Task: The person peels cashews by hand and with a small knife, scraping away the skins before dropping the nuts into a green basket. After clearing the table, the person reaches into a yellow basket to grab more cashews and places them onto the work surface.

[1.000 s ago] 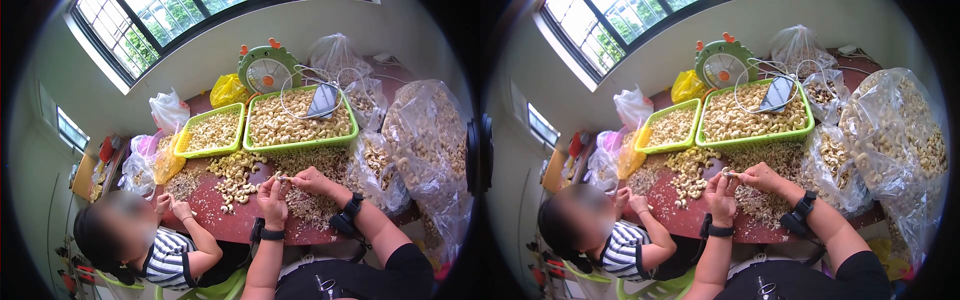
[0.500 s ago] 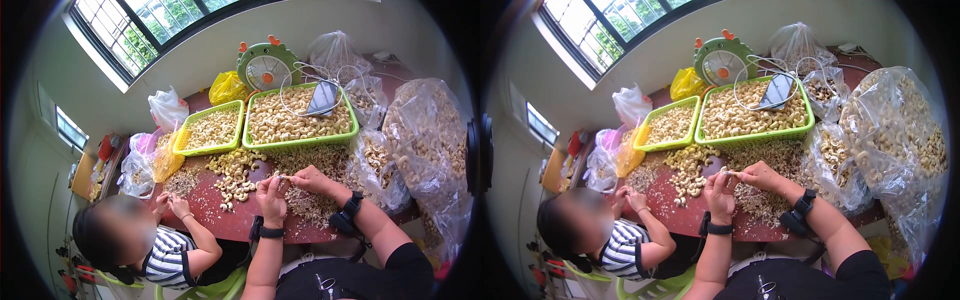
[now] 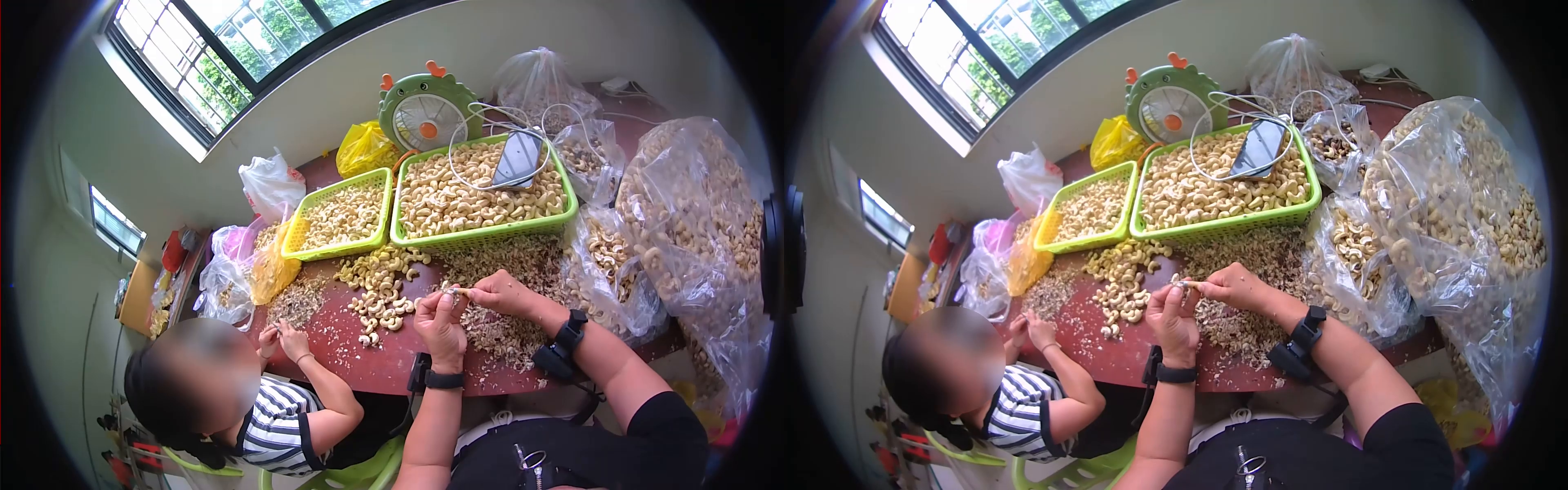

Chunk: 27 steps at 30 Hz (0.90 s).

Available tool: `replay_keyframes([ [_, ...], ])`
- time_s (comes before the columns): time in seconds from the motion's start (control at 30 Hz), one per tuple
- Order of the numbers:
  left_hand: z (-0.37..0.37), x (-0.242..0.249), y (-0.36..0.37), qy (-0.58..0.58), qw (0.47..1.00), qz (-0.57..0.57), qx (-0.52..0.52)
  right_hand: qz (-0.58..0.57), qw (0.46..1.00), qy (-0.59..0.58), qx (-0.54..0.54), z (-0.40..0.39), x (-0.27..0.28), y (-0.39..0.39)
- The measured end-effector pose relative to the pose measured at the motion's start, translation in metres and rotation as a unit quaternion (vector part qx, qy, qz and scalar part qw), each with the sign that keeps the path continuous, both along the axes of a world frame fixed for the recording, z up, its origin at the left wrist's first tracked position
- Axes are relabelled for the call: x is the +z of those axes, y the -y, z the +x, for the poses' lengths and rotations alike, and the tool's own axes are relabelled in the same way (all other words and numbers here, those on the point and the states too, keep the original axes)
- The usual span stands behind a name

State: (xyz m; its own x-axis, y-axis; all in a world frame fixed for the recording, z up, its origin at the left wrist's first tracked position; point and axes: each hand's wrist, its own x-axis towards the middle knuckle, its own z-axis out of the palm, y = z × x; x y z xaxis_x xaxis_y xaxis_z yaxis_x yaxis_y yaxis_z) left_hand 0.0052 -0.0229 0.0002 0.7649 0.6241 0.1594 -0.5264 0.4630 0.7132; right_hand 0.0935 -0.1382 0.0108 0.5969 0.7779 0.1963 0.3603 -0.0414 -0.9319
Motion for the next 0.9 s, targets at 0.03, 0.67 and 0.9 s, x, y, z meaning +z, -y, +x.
replay_keyframes([
  [0.03, 0.0003, -0.0003, -0.0006, -0.008, 1.0, -0.007, -0.005, -0.003, 1.0, -0.003, -0.006, -0.0002, -0.0008, -0.0003],
  [0.67, 0.0005, -0.0043, -0.0036, -0.011, 0.998, -0.054, -0.01, -0.051, 0.998, 0.02, 0.002, 0.0057, -0.0055, -0.0015],
  [0.9, 0.0, -0.0044, -0.0049, 0.003, 0.998, -0.066, -0.02, -0.048, 0.999, 0.001, 0.004, 0.0053, -0.0047, -0.0006],
])
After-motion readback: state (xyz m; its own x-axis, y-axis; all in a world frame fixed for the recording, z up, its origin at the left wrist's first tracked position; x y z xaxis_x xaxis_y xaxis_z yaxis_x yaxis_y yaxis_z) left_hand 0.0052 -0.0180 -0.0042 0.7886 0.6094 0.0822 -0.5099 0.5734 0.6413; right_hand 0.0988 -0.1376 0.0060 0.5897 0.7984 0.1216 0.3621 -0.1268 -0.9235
